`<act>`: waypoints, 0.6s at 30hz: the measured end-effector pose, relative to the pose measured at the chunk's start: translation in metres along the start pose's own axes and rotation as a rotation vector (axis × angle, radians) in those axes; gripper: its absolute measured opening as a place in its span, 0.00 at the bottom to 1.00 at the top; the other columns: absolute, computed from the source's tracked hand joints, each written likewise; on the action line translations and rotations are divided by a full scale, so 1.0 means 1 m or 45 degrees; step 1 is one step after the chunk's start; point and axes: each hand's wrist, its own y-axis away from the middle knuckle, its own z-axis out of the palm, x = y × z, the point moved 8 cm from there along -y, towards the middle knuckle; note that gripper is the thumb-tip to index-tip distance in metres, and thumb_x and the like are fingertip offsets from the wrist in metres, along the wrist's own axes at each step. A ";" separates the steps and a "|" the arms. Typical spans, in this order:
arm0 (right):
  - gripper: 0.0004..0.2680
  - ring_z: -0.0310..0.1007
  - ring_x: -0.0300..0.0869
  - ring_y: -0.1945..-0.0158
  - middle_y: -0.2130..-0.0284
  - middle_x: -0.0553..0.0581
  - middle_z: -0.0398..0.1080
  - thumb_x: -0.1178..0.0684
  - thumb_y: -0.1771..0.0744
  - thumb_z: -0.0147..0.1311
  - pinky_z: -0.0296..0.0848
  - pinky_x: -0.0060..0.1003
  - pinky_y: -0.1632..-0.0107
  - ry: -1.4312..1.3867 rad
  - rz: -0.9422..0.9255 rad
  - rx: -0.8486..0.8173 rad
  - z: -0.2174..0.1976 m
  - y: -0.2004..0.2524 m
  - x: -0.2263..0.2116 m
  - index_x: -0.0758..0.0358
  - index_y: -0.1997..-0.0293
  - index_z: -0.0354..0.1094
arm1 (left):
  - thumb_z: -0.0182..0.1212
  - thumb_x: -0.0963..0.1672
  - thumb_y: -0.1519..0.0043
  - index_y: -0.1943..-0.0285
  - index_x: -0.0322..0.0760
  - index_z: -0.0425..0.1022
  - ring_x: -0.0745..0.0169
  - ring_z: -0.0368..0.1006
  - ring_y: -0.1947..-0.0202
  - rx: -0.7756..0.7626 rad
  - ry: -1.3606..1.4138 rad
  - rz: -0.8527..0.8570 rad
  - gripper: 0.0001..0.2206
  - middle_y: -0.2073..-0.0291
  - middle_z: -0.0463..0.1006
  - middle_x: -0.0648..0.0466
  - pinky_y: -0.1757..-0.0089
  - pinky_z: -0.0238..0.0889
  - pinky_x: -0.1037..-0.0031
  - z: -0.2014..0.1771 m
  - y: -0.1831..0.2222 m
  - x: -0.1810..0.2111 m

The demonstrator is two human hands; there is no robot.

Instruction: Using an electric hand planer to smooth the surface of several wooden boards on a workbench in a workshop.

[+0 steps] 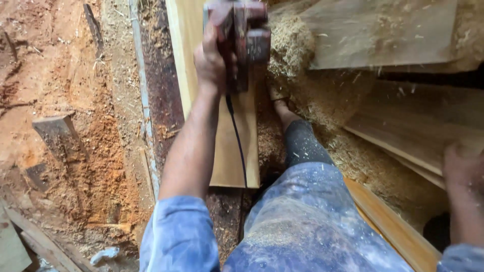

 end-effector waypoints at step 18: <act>0.12 0.64 0.42 0.70 0.71 0.50 0.64 0.39 0.30 0.44 0.63 0.36 0.69 -0.459 0.230 -0.219 0.133 -0.077 0.117 0.55 0.62 0.63 | 0.36 0.51 0.47 0.69 0.40 0.62 0.68 0.66 0.93 0.079 -0.225 0.613 0.14 0.90 0.69 0.56 0.89 0.60 0.78 -0.022 0.018 -0.038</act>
